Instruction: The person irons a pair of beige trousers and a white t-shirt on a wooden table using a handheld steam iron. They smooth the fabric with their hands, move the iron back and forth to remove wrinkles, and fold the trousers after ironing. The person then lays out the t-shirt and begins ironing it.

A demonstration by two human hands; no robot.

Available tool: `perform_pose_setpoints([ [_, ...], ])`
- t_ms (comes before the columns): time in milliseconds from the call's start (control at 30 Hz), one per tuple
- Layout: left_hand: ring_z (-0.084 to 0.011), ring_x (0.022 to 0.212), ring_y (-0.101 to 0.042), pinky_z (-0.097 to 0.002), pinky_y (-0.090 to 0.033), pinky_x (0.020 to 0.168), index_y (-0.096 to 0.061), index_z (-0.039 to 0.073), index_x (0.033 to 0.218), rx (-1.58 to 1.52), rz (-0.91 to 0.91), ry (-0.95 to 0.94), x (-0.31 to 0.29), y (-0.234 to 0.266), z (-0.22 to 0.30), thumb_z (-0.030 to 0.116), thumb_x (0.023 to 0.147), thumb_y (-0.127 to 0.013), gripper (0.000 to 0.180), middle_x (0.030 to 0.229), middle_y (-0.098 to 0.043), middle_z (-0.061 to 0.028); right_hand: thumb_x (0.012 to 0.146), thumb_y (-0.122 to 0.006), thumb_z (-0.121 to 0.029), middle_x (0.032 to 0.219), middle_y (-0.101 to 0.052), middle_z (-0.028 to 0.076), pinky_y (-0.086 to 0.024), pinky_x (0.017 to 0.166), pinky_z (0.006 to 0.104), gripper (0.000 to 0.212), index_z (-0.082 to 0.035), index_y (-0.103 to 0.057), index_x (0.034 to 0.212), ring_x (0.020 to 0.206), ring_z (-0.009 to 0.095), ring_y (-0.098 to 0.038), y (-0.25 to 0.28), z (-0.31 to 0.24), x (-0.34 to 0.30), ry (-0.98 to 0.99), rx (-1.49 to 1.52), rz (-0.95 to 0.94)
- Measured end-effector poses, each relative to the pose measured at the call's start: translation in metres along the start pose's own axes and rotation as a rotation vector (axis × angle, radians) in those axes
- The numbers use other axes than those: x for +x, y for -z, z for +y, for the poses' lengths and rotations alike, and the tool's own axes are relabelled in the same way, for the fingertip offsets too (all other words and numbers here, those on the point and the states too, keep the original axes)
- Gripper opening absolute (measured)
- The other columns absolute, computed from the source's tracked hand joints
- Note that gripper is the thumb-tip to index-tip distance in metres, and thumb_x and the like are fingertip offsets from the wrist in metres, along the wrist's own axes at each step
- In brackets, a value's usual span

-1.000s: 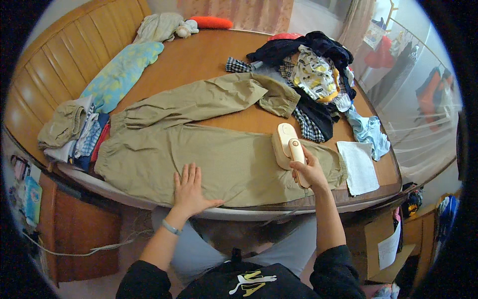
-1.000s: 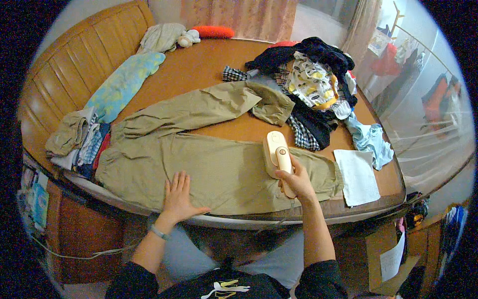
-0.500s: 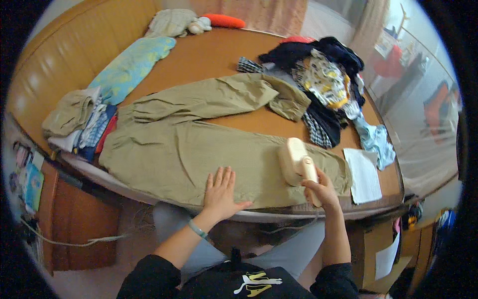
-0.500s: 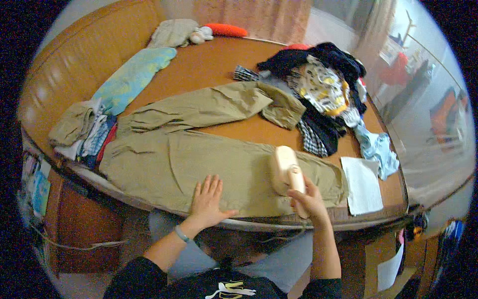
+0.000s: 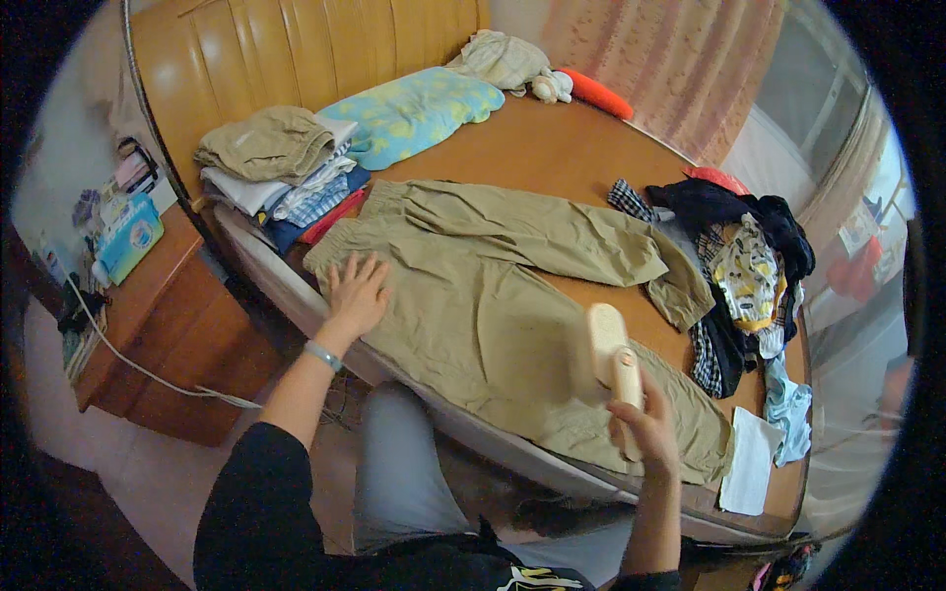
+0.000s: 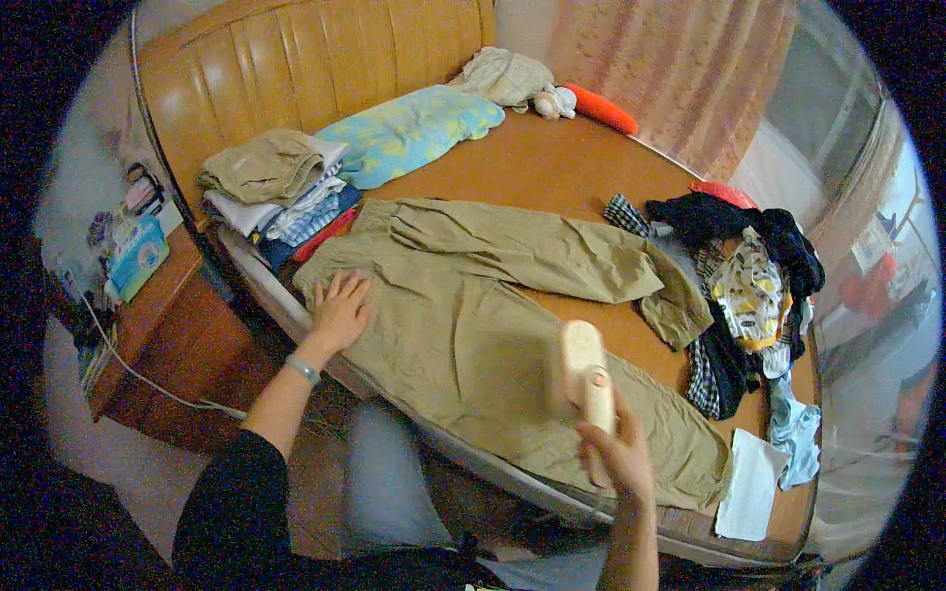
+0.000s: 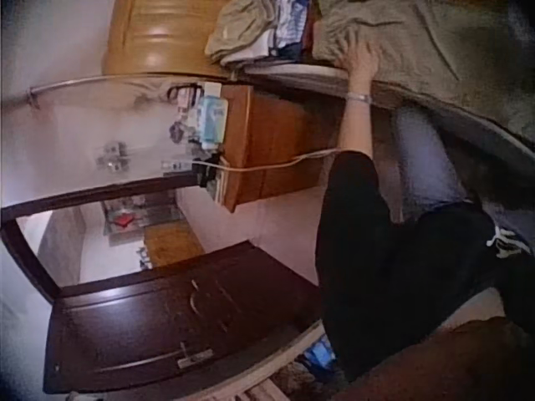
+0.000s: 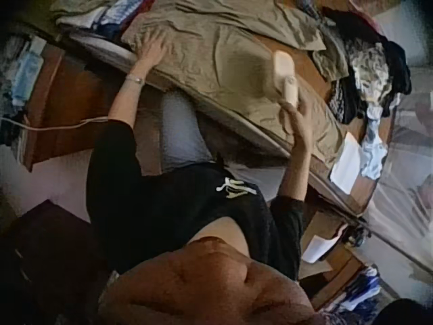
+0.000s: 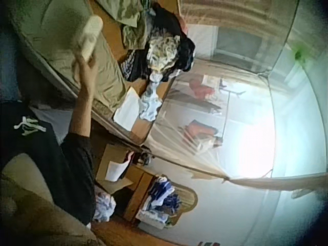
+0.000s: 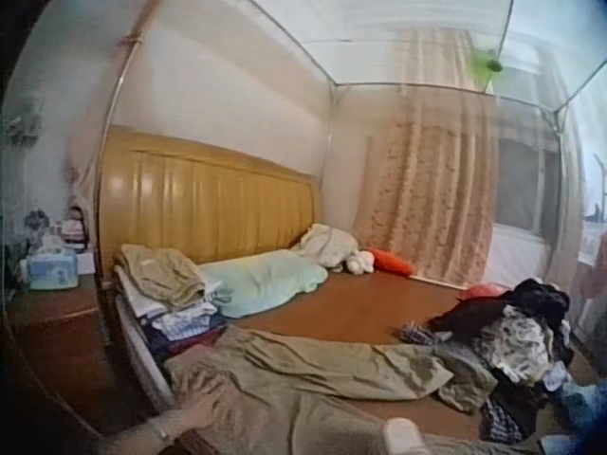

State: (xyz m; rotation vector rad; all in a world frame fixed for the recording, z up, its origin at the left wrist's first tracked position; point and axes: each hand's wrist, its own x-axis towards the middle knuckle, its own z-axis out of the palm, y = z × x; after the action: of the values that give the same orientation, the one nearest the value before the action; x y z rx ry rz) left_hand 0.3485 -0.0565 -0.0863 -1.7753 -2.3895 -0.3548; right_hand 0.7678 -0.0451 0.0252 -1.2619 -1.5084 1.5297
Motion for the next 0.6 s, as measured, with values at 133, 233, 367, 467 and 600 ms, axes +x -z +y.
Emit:
perform_pose_setpoints([
  [133, -0.0298, 0.127, -0.021, -0.0513, -0.007, 0.102, -0.036, 0.013, 0.129, 0.005, -0.108, 0.05, 0.002, -0.004, -0.027, 0.044, 0.084, -0.038, 0.055, 0.136, -0.029, -0.0067, 0.072, -0.06, -0.002, 0.078, -0.054, 0.006, -0.043, 0.043, 0.0254, 0.064, -0.008, -0.032, 0.129, 0.051, 0.012, -0.051, -0.074, -0.008, 0.043, 0.002, 0.032, -0.233],
  [233, -0.029, 0.126, -0.022, -0.0476, -0.008, 0.104, -0.035, 0.011, 0.129, -0.029, -0.029, 0.059, -0.004, -0.018, -0.034, 0.045, 0.083, -0.04, 0.058, 0.136, -0.03, -0.0075, 0.072, -0.062, -0.002, 0.079, -0.055, 0.006, -0.044, 0.043, 0.0259, 0.066, -0.009, -0.032, 0.13, 0.052, 0.013, -0.052, -0.114, -0.004, 0.067, -0.086, 0.027, -0.343],
  [367, -0.0277, 0.126, -0.023, -0.0436, -0.011, 0.104, -0.035, 0.003, 0.127, -0.053, 0.019, 0.071, -0.005, -0.028, -0.044, 0.043, 0.082, -0.042, 0.061, 0.134, -0.032, -0.011, 0.071, -0.064, -0.004, 0.079, -0.055, 0.006, -0.044, 0.043, 0.0262, 0.068, -0.01, -0.031, 0.13, 0.051, 0.012, -0.051, -0.106, 0.014, 0.076, -0.128, 0.008, -0.272],
  [467, -0.0274, 0.125, -0.025, -0.043, -0.015, 0.103, -0.036, 0.0, 0.125, -0.07, 0.077, 0.074, -0.003, -0.024, -0.047, 0.041, 0.081, -0.044, 0.061, 0.133, -0.034, -0.0127, 0.07, -0.059, -0.003, 0.075, -0.053, 0.005, -0.043, 0.041, 0.0248, 0.06, -0.005, -0.037, 0.125, 0.048, 0.011, -0.051, -0.072, 0.019, 0.072, -0.096, -0.001, -0.109],
  [600, -0.0277, 0.123, -0.027, -0.0437, -0.018, 0.101, -0.037, -0.001, 0.124, -0.076, 0.018, 0.117, 0.003, -0.011, -0.047, 0.041, 0.08, -0.046, 0.061, 0.132, -0.035, -0.0132, 0.07, -0.06, -0.002, 0.075, -0.055, 0.007, -0.044, 0.042, 0.0262, 0.063, -0.006, -0.034, 0.127, 0.051, 0.014, -0.053, -0.05, 0.017, 0.074, -0.073, -0.045, 0.01],
])
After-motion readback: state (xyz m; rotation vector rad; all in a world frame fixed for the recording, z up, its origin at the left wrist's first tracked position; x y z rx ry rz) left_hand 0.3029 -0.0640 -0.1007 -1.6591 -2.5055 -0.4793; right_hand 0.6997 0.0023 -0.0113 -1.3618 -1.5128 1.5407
